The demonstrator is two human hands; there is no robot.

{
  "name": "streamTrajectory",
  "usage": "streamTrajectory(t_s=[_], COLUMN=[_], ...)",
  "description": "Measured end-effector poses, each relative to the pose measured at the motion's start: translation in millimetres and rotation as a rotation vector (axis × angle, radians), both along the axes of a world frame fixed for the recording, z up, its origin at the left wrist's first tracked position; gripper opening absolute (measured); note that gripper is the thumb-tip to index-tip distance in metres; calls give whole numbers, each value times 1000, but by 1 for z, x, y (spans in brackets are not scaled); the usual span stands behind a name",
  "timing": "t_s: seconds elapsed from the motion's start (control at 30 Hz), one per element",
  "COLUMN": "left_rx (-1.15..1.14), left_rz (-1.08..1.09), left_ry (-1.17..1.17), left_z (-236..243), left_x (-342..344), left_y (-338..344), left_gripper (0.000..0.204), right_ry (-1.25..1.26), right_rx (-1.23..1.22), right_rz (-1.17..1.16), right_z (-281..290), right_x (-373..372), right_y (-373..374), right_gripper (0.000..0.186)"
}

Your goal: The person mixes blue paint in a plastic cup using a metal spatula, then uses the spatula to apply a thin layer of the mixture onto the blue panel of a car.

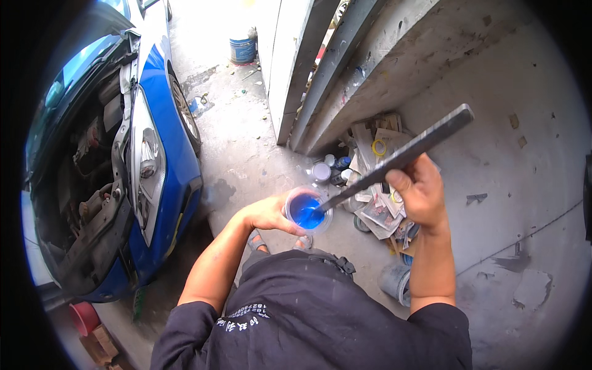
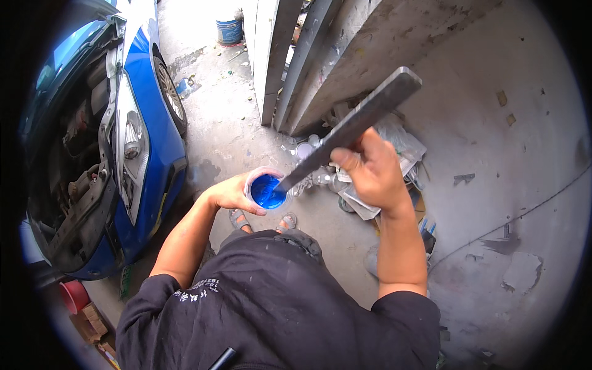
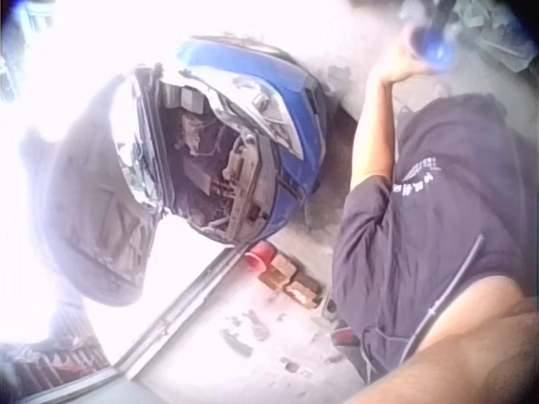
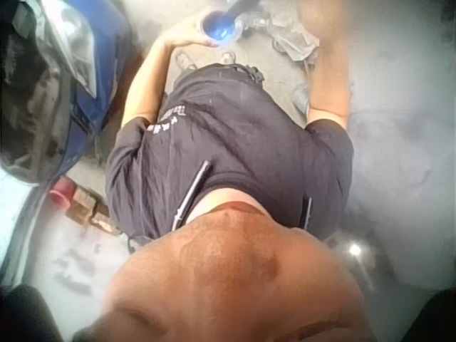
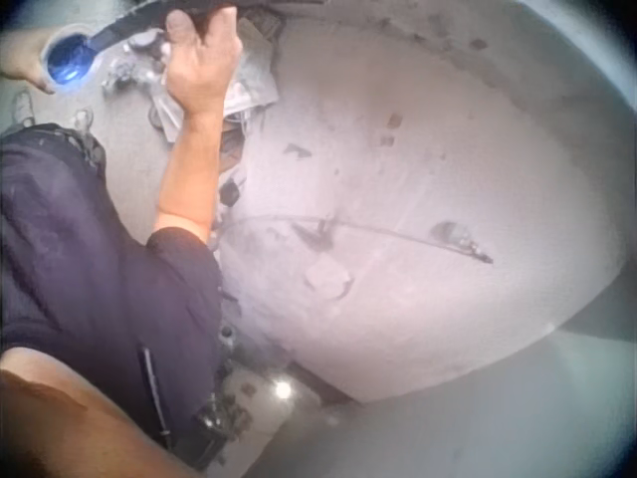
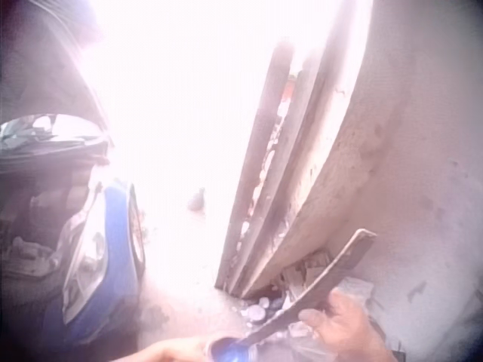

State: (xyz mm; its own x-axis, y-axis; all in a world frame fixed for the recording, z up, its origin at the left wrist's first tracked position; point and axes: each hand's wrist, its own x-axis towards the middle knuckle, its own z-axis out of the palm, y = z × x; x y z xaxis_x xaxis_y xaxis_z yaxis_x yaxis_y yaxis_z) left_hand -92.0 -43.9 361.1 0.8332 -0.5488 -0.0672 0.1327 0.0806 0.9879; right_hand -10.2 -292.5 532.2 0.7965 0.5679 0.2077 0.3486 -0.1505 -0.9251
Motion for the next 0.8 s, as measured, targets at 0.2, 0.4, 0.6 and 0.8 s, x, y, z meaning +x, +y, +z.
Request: streamTrajectory(t_s=[0.2, 0.4, 0.6, 0.8], left_rx=[71, 192, 285, 274], left_rz=[205, 466, 648, 698], left_ry=[-119, -318, -423, -284], left_z=[6, -4, -12, -15], left_x=[-1, -3, -5, -6], left_y=[-10, -27, -28, -38], left_gripper=[86, 82, 85, 89], right_ry=[-486, -319, -196, -565], right_rx=[-125, -77, -106, -84], right_rz=[334, -86, 35, 245], right_z=[-7, 5, 6, -7], right_x=[-20, -10, -19, -21], right_y=[36, 30, 0, 42], right_gripper=[19, 15, 9, 12])
